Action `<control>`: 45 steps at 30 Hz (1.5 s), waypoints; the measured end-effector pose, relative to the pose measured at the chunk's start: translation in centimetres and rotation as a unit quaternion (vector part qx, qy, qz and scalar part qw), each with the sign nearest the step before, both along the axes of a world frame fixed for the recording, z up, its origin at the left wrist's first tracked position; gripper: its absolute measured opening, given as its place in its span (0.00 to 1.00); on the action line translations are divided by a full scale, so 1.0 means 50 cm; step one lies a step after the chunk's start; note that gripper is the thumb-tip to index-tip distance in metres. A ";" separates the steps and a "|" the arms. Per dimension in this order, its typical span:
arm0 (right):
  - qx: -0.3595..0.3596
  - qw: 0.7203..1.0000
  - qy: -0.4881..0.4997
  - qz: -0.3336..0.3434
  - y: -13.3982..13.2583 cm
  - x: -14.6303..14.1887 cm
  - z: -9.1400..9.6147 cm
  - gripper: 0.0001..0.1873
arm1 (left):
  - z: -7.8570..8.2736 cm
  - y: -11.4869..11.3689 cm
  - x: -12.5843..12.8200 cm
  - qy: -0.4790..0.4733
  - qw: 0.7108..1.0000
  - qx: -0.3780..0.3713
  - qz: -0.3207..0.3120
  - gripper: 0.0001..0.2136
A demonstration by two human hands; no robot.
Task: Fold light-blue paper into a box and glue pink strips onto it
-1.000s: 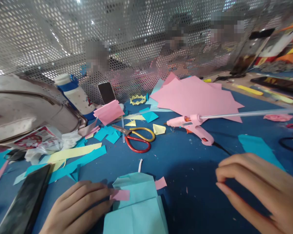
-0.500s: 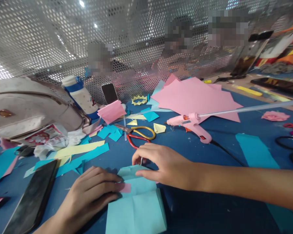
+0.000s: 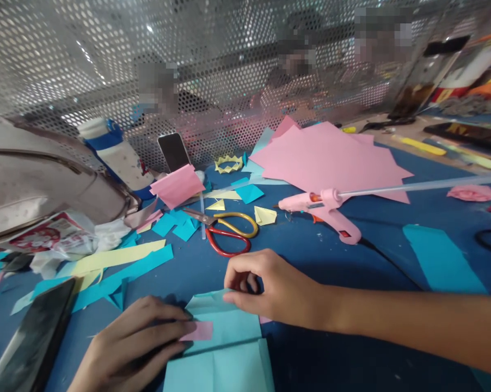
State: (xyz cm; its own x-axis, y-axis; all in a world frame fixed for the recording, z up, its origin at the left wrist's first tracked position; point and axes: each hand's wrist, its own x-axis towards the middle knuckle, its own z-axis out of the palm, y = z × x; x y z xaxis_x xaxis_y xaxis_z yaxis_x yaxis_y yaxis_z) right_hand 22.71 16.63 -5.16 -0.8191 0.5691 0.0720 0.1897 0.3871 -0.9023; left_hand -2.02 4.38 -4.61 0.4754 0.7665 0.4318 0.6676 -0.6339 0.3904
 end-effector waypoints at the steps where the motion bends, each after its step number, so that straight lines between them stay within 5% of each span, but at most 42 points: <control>1: -0.004 1.000 -0.003 -0.002 -0.001 0.000 0.000 0.09 | -0.001 -0.001 0.000 0.000 1.000 -0.008 0.003 0.10; 45: -0.003 1.000 -0.007 0.006 -0.003 -0.005 -0.005 0.11 | -0.009 -0.002 -0.001 0.034 0.999 -0.022 -0.014 0.11</control>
